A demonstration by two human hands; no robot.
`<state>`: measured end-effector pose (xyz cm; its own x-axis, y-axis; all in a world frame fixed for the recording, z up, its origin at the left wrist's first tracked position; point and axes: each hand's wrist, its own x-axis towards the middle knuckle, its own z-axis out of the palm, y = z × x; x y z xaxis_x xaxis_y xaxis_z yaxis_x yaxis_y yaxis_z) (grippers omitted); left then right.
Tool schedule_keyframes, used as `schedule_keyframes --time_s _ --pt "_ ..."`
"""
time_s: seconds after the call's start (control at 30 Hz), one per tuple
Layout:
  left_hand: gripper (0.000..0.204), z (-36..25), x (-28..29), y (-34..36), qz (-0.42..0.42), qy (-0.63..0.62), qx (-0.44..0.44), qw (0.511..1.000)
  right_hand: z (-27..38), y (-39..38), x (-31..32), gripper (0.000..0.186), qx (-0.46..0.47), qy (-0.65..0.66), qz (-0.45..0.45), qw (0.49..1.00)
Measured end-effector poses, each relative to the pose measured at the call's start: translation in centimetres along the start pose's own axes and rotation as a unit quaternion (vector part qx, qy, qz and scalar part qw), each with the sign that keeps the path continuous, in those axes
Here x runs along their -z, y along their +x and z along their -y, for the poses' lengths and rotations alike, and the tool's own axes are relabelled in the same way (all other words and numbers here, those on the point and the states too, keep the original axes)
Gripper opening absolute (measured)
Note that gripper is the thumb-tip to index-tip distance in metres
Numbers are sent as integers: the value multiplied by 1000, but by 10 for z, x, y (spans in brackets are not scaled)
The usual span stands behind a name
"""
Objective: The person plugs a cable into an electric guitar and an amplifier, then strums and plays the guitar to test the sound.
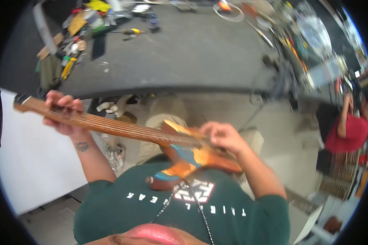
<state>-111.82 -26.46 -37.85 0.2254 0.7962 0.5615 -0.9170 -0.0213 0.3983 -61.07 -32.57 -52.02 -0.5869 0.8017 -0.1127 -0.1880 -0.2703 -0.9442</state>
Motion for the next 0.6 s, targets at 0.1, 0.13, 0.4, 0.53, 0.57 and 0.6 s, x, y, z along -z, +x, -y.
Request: schedule_keyframes --time_s 0.1,0.13,0.4,0.53,0.57,0.6 --pt "44 -7 5 -13 23 -3 -13 1000 -13 7 -6 23 -87 -32 -12 996" --pt "43 -7 8 -15 3 7 -20 1000 -26 6 -4 22 -111 -34 -49 992" --pt "48 -14 22 -4 70 -17 18 997 -10 1 -7 15 -93 -55 -17 994" --pt "37 -12 16 -3 49 -14 -7 999 4 -1 -11 14 -29 -61 35 997" --pt "33 -11 20 -4 47 -3 -31 998 5 0 -10 14 -27 -32 29 999" --pt "30 -8 19 -2 43 -4 -38 998 4 0 -9 15 -27 -2 23 999"
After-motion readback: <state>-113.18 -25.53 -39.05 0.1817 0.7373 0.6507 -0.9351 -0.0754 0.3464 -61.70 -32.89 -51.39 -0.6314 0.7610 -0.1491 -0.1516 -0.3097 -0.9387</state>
